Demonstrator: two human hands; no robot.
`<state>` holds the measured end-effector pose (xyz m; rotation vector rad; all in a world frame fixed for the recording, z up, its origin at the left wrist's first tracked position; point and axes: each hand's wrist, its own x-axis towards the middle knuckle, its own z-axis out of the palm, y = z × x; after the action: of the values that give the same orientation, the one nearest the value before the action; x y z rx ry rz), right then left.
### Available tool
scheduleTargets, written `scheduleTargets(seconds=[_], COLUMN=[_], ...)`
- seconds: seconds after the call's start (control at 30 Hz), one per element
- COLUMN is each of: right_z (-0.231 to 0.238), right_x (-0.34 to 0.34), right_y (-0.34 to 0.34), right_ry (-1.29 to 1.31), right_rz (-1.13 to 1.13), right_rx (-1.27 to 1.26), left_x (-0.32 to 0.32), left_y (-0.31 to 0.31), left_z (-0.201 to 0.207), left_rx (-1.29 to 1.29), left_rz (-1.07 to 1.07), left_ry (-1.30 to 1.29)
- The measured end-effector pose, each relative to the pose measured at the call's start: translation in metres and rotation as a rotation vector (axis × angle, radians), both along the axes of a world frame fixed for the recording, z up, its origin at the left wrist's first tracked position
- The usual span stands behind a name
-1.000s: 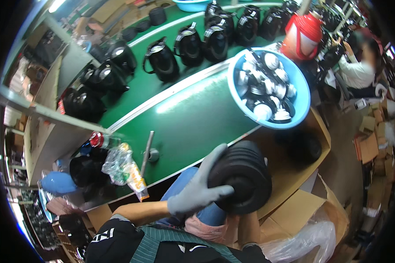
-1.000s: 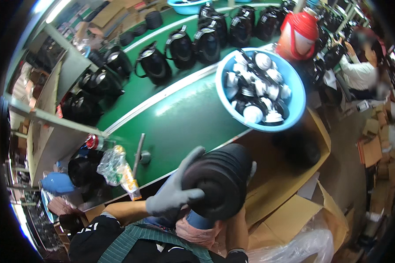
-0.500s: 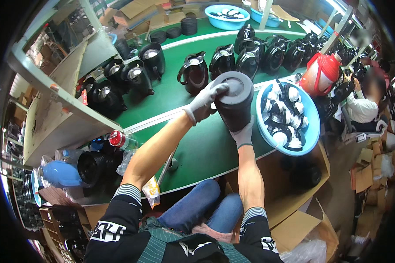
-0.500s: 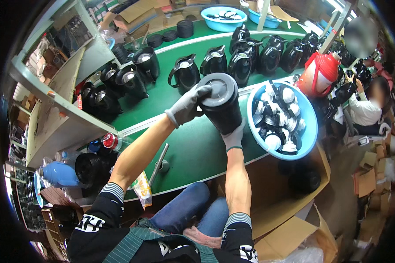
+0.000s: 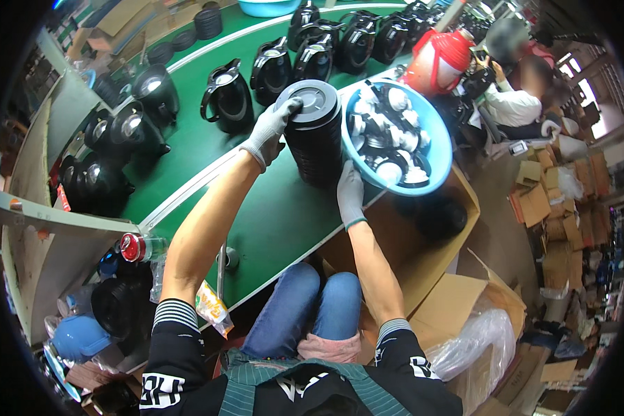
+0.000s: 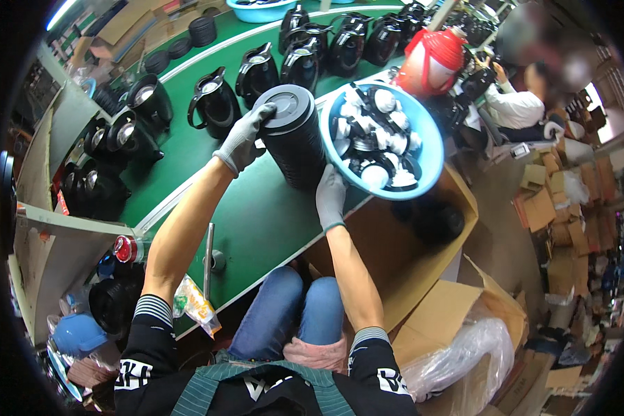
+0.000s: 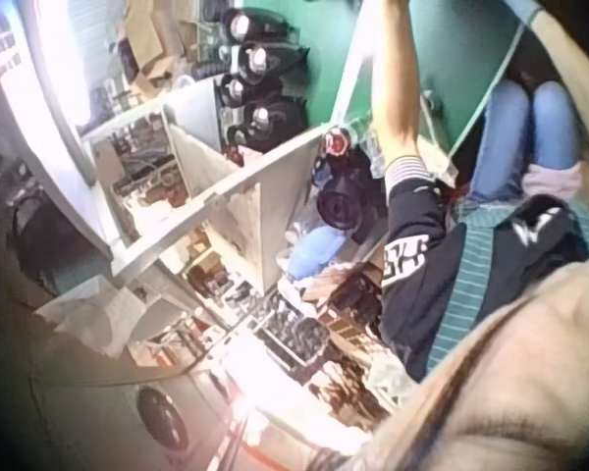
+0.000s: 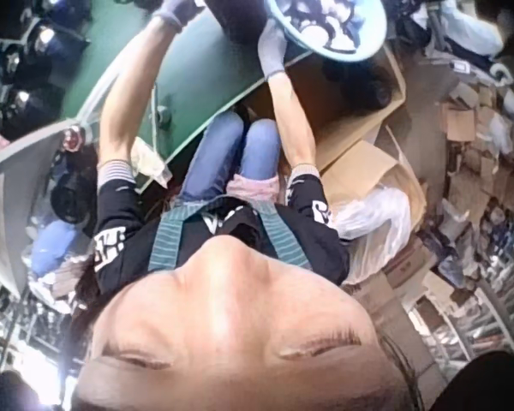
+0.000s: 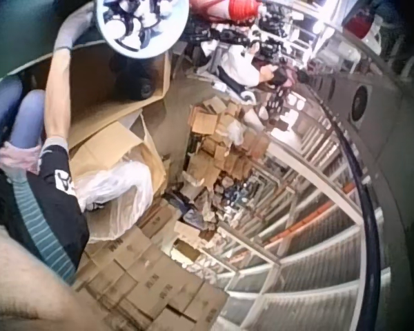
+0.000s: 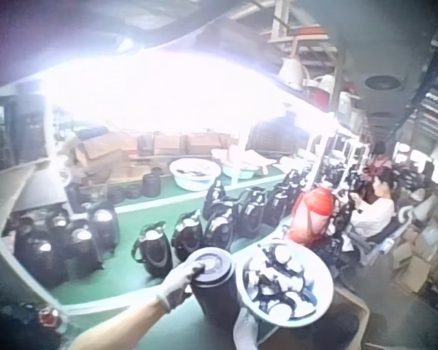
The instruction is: The person sits on the floor and repeatedly assembles black electric kettles by inserting a metal rod into the base, attaching a lid, and placing the finished unit on a nearby table. The process is repeated for multiple units.
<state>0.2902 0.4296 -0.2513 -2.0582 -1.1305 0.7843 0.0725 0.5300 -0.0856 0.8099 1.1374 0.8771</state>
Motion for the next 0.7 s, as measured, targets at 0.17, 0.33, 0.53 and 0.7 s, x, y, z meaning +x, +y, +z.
scheduleTargets(seconds=[0.17, 0.33, 0.53, 0.7], right_z=[0.039, 0.033, 0.037, 0.056], right_x=[-0.019, -0.052, -0.059, -0.042], right_y=[-0.035, 0.004, 0.006, -0.026], right_ry=[1.276, 1.386, 1.324, 0.703], right_rz=[-0.202, -0.222, -0.278, -0.041], right_rx=[-0.017, 0.145, 0.118, 0.409], left_x=[0.038, 0.049, 0.032, 0.034], left_y=[-0.002, -0.001, 0.005, 0.006], left_z=[-0.01, -0.007, 0.013, 0.009], left_rx=[0.408, 0.407, 0.36, 0.338], left_rz=[0.001, -0.11, -0.153, -0.065], left_ry=[-0.178, 0.024, 0.05, -0.01])
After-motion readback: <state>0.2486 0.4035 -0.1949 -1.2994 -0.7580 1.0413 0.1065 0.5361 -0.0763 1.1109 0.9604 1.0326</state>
